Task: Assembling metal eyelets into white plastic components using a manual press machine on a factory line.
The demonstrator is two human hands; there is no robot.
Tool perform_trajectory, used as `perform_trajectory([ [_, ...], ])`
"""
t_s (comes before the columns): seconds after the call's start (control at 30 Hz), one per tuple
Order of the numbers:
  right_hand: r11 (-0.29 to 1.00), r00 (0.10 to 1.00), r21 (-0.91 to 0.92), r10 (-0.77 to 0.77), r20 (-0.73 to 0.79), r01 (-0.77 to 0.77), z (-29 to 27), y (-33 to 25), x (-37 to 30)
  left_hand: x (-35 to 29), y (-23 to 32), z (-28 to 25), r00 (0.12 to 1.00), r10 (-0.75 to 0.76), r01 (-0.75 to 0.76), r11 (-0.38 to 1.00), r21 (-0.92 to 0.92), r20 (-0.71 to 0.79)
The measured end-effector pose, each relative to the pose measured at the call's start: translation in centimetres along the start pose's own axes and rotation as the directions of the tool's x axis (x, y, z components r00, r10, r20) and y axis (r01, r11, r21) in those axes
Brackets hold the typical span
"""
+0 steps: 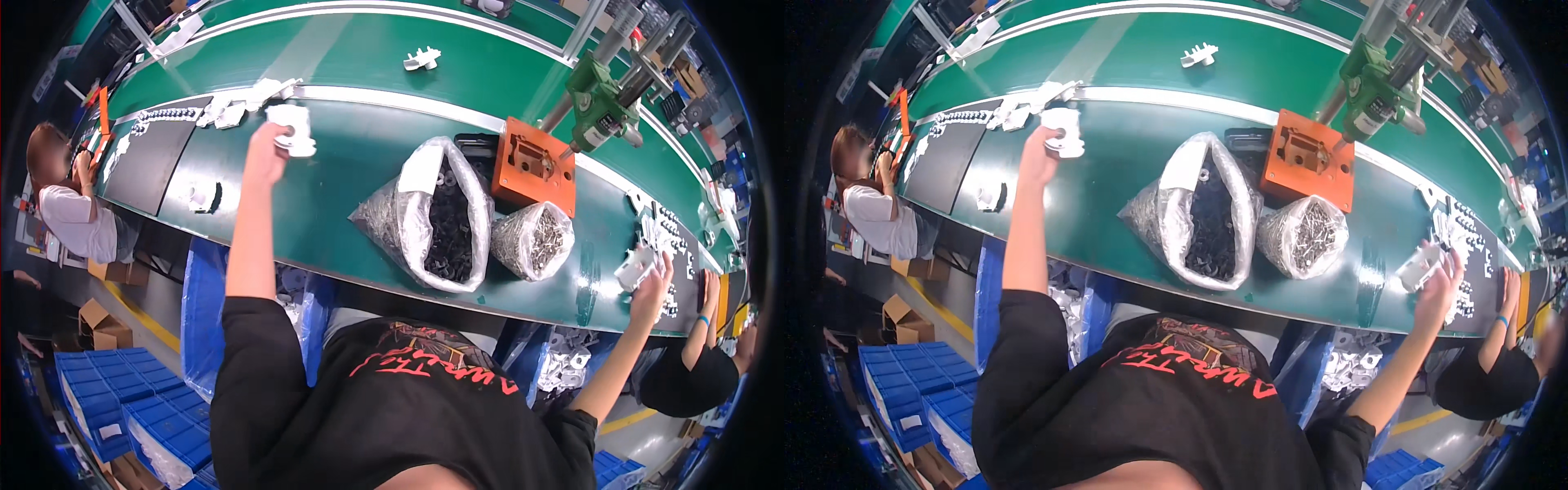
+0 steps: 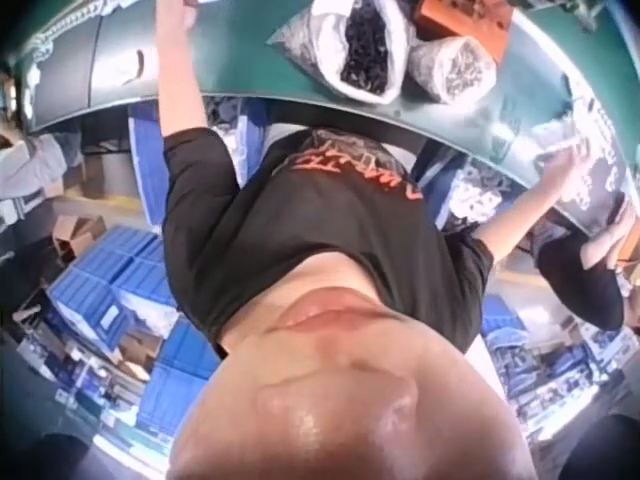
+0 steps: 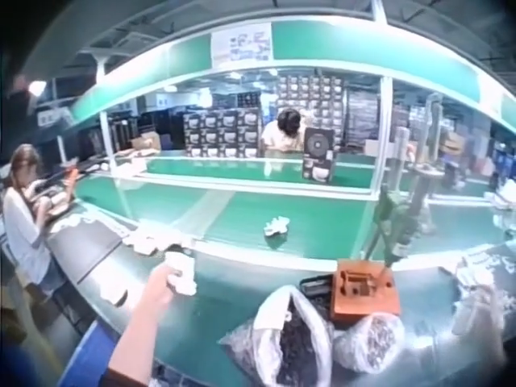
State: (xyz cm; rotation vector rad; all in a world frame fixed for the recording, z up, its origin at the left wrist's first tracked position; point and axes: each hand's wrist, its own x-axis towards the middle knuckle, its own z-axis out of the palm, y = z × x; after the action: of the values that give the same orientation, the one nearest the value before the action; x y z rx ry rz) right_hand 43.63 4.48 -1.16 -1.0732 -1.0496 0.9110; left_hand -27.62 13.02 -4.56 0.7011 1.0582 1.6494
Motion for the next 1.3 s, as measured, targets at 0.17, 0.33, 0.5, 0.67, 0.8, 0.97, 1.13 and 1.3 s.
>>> perform_trajectory([
  [0.17,0.811,0.976,-0.544,-0.187,0.108,0.216,12.4,6.2,-2.0,-5.3,-2.4,7.8,0.957,-0.209,0.24,0.959,-0.149,0.201],
  [0.33,0.206,0.912,-0.898,-0.223,0.344,0.389,14.2,10.6,-2.1,-9.0,-2.1,12.8,0.884,-0.323,0.4,0.897,-0.19,0.338],
  [0.5,0.125,0.979,-0.977,0.083,0.184,0.172,13.8,6.9,-4.2,-11.4,-3.7,13.8,0.868,-0.245,0.332,0.933,-0.137,0.433],
  [0.67,0.308,0.99,-0.948,0.084,0.117,0.086,11.4,5.5,-4.9,-12.6,-5.6,14.3,0.692,-0.189,0.456,0.863,-0.218,0.697],
  [0.8,0.789,0.983,-0.586,-0.166,0.084,0.184,14.5,1.4,-5.7,-16.4,-6.6,17.7,0.833,-0.157,0.236,0.968,-0.084,0.531],
  [0.97,0.847,0.848,-0.328,-0.234,0.475,0.417,24.6,-2.1,-11.0,-20.1,-7.5,20.4,0.81,-0.021,0.065,0.996,-0.055,0.586],
  [1.13,0.774,0.808,-0.371,-0.291,0.512,0.513,27.6,-1.7,-12.1,-21.3,-7.1,21.0,0.893,0.002,-0.039,0.997,0.073,0.45],
  [1.3,0.963,0.857,-0.191,-0.068,0.51,0.19,27.7,0.1,-12.8,-22.0,-7.4,20.7,0.913,-0.038,0.008,0.997,0.074,0.406],
])
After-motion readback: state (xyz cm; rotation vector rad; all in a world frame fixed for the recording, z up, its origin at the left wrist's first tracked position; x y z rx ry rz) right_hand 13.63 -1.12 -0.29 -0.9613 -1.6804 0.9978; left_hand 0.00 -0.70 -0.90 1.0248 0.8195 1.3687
